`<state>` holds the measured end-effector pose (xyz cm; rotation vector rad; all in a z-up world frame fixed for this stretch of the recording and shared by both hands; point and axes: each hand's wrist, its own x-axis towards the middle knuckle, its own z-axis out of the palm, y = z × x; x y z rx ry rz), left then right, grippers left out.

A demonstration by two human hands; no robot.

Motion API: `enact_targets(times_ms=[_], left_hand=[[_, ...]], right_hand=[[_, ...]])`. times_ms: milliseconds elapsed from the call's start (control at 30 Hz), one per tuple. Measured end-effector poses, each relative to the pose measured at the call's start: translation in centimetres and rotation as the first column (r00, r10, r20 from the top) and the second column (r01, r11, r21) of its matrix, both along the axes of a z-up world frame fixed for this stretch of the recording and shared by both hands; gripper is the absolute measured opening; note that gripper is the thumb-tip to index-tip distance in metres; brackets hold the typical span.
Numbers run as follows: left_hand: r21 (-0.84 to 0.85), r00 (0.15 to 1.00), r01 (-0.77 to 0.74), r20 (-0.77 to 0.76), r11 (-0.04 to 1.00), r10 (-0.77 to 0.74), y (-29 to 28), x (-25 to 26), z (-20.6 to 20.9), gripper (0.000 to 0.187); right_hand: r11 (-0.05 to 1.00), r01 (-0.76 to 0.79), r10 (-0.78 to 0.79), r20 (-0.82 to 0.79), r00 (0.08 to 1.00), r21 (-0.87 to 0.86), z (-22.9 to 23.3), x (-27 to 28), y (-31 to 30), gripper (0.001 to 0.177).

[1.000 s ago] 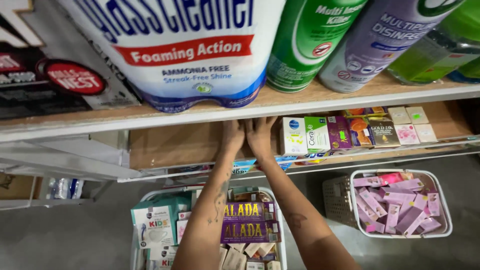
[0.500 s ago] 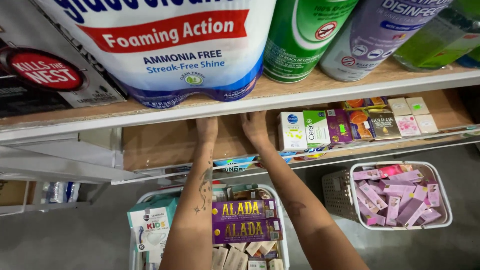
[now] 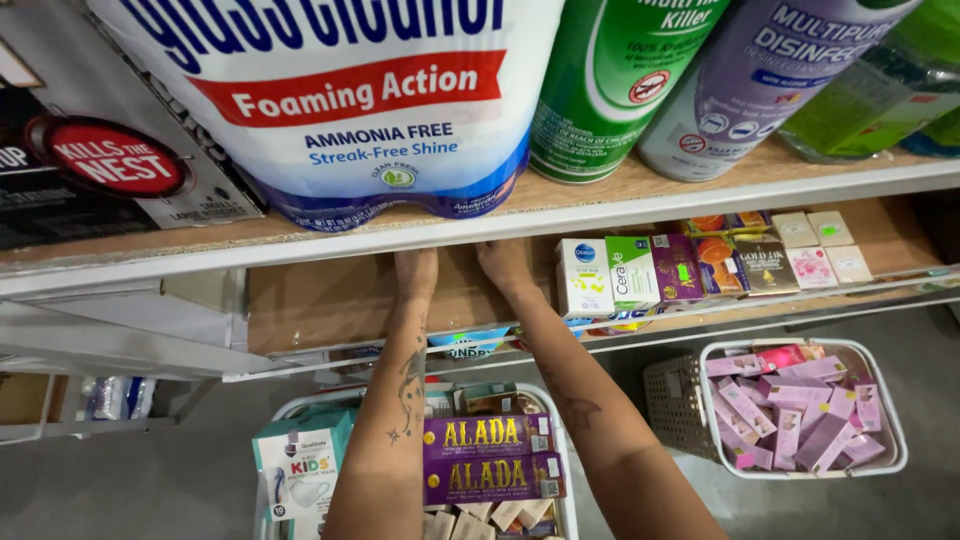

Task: The person repeatedly picks up small boxes from a red basket and places them onto a shelf. They handle multiple boxes, arranging them in rows on the shelf while the camera moves rapidly between the basket and the shelf.

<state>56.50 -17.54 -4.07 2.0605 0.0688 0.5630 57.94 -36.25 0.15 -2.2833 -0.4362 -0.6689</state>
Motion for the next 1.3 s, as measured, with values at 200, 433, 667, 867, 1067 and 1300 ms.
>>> enact_targets(times_ms=[200, 433, 667, 867, 1067, 1300], left_hand=[[0.198, 0.999, 0.012, 0.042, 0.98, -0.021, 0.2, 0.2, -0.2, 0.039], [0.263, 0.998, -0.009, 0.064, 0.965, -0.008, 0.3, 0.3, -0.8, 0.036], [0.273, 0.997, -0.007, 0.081, 0.962, -0.016, 0.5, 0.3, -1.2, 0.035], [0.021, 1.0, 0.025, 0.014, 0.999, -0.025, -0.5, -0.8, 2.6, 0.033], [0.238, 0.991, -0.035, 0.136, 0.971, 0.002, 0.1, 0.3, -1.7, 0.034], [-0.177, 0.995, 0.019, 0.1, 0.984, -0.002, 0.5, 0.3, -0.9, 0.043]], right_hand=[[0.999, -0.034, 0.034, -0.087, 0.996, -0.006, 3.5, -0.9, 0.3, 0.018], [0.996, 0.077, -0.071, -0.144, 0.987, 0.036, -3.4, 2.5, -2.0, 0.015], [0.955, 0.179, -0.108, -0.283, 0.953, 0.238, -5.5, 3.8, -4.7, 0.02], [0.764, 0.176, 0.063, -0.344, 0.937, 0.621, -7.0, 4.4, -4.9, 0.02], [0.74, 0.136, 0.125, -0.333, 0.935, 0.658, -8.0, 4.5, -4.9, 0.024], [0.855, 0.094, 0.077, -0.304, 0.95, 0.51, -5.7, 3.3, -4.8, 0.021]])
